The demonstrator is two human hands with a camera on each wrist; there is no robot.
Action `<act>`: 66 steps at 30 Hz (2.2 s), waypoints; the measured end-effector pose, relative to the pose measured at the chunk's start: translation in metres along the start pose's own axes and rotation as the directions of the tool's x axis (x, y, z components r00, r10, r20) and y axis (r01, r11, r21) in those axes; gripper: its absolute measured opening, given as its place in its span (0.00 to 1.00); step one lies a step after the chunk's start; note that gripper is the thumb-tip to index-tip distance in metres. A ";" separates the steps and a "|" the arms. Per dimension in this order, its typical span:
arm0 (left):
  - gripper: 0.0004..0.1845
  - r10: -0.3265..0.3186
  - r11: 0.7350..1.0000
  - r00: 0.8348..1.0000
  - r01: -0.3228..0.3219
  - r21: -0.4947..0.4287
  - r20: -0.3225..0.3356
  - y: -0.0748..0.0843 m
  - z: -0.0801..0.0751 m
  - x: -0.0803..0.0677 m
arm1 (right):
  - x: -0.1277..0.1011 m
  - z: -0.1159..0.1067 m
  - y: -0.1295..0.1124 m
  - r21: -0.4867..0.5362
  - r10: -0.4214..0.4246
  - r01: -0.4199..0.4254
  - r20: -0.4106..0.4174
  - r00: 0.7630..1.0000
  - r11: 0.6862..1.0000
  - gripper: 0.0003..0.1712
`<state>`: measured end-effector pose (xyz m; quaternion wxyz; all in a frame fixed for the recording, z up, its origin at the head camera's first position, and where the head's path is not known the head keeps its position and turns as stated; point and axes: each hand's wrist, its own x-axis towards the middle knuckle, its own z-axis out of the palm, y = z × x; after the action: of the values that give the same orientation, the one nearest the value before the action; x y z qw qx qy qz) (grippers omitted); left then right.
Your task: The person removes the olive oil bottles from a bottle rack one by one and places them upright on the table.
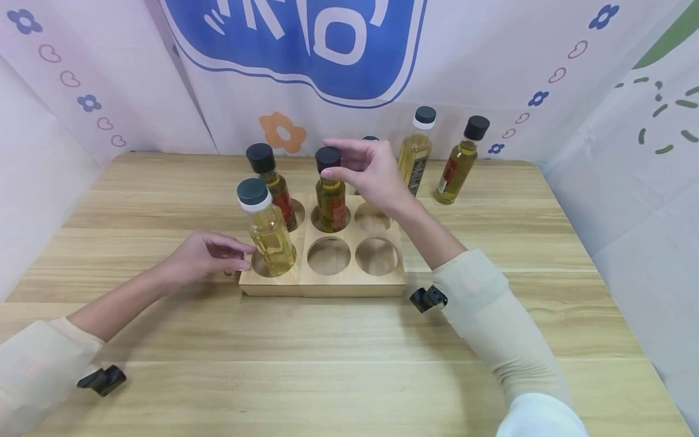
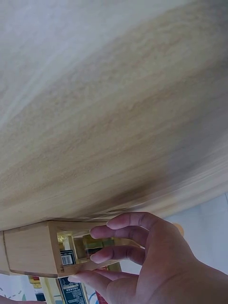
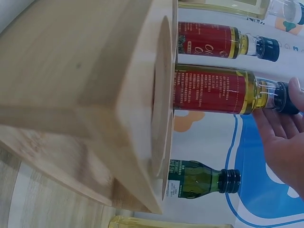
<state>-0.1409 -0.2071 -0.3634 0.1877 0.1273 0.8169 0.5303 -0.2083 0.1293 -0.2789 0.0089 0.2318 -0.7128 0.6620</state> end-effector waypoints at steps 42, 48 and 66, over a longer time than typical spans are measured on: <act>0.19 -0.004 1.000 1.000 0.004 -0.008 -0.001 0.000 0.000 -0.001 | -0.004 0.007 -0.016 0.071 -0.030 0.037 -0.098 0.995 0.997 0.24; 0.20 -0.012 1.000 1.000 0.012 -0.012 -0.001 0.000 0.000 -0.001 | -0.003 0.007 -0.017 0.066 -0.038 0.047 -0.124 0.992 0.997 0.25; 0.19 -0.001 1.000 1.000 0.001 -0.028 -0.003 -0.001 0.000 0.000 | -0.002 0.007 -0.025 0.142 -0.064 0.093 -0.193 0.979 0.986 0.26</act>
<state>-0.1407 -0.2076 -0.3648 0.1883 0.1234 0.8097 0.5420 -0.1958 0.1233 -0.2568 0.0848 0.1962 -0.6471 0.7318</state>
